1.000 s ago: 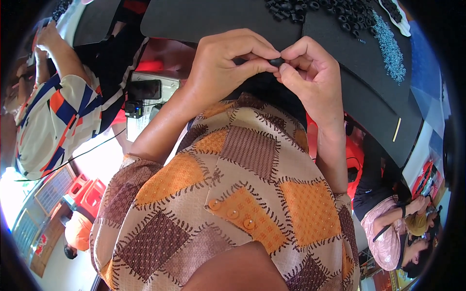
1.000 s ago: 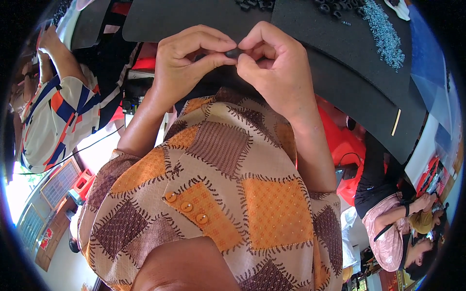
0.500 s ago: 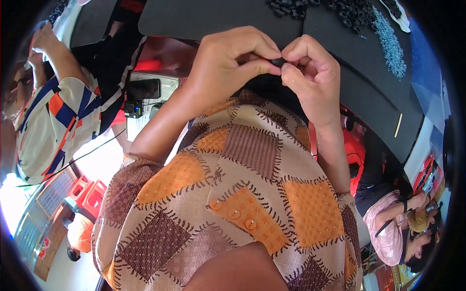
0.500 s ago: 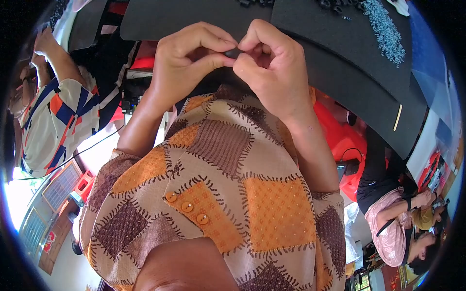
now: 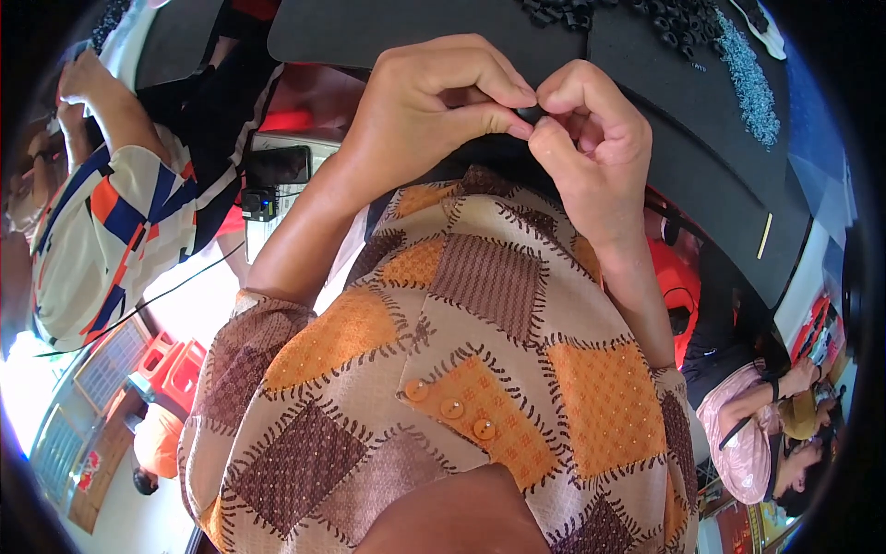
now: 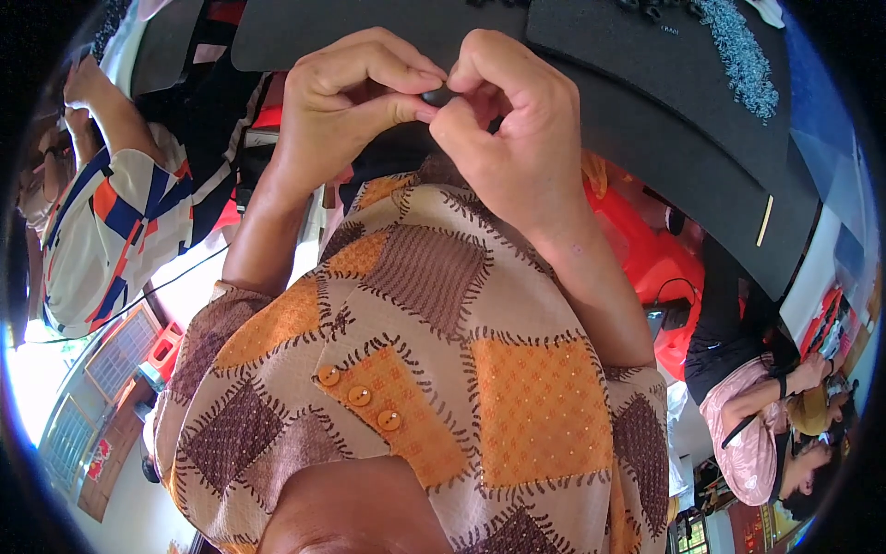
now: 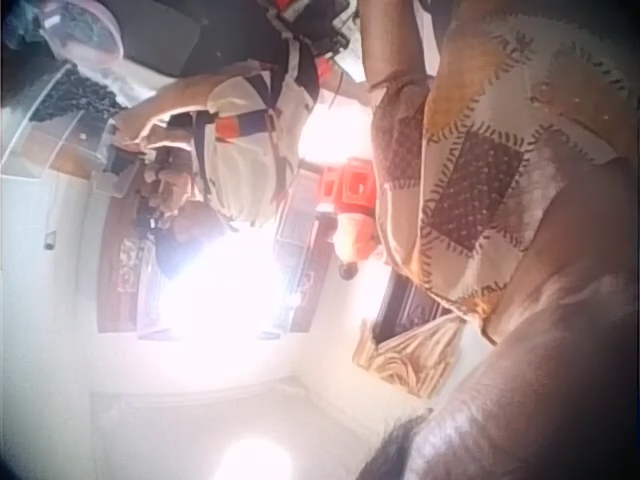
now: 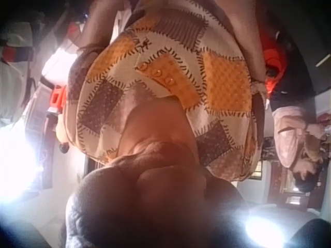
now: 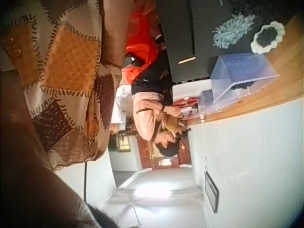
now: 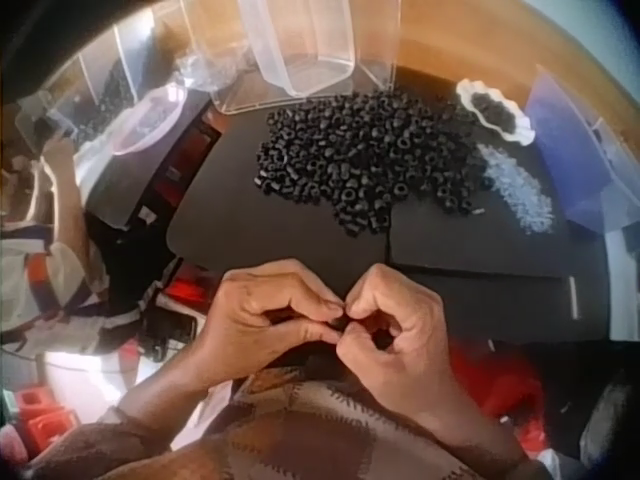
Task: The person assembles small black rubber components and blue plastic pins by hand at a workshop table.
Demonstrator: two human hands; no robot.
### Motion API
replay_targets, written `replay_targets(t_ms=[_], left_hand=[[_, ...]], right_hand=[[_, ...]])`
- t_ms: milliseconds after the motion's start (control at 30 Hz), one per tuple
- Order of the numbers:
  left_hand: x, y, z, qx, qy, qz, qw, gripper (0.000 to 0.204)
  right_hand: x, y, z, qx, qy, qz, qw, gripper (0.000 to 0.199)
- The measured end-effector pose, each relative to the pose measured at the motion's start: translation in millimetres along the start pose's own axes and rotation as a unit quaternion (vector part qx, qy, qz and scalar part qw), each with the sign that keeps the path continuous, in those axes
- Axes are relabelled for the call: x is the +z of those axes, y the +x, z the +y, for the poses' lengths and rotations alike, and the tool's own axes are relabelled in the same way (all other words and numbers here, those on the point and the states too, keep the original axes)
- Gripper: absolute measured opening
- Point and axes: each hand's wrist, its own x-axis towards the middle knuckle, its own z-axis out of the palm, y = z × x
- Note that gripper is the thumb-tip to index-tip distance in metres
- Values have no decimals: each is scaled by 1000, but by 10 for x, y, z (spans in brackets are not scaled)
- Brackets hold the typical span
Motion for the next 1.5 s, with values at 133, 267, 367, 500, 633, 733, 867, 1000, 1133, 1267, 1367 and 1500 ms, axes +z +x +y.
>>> replay_targets(t_ms=[133, 267, 367, 500, 633, 733, 867, 1000, 1133, 1267, 1367, 1500], left_hand=[[-3, 24, -113, -26, -91, 3, 995, 17], [43, 30, -192, -29, -162, 20, 986, 17], [45, 29, -212, -26, -171, 25, 985, 18], [-2, 68, -206, 5, -99, 0, 995, 17], [-89, 102, -160, -106, -166, -51, 979, 19], [-91, 121, -157, -129, -168, -42, 976, 23], [-91, 113, -162, -173, -153, -71, 970, 22], [-47, 82, -135, -138, -197, -40, 970, 20], [-13, 77, -68, -130, -177, -46, 975, 18], [-7, 114, -84, -112, -177, -67, 976, 18], [-13, 137, -137, -121, -195, -70, 971, 18], [23, 131, -105, -211, -215, -68, 951, 20]], right_hand=[[88, 94, 10, -32, 28, 79, 996, 17], [94, 147, -15, -43, 29, 92, 994, 19], [65, 150, -13, -36, 0, 92, 995, 19], [46, 143, 37, -39, 39, 65, 996, 16], [-71, 182, 155, -183, -149, 10, 972, 19], [-68, 248, 112, -267, -231, 13, 935, 22], [-57, 228, 105, -280, -281, 12, 918, 23], [-69, 247, 32, -279, -264, -3, 923, 23], [-125, 222, -19, -291, -242, -31, 925, 21], [-186, 212, -29, -282, -216, -53, 933, 21], [-200, 248, -9, -279, -214, -52, 935, 21], [-209, 214, 84, -301, -211, -42, 929, 22]])
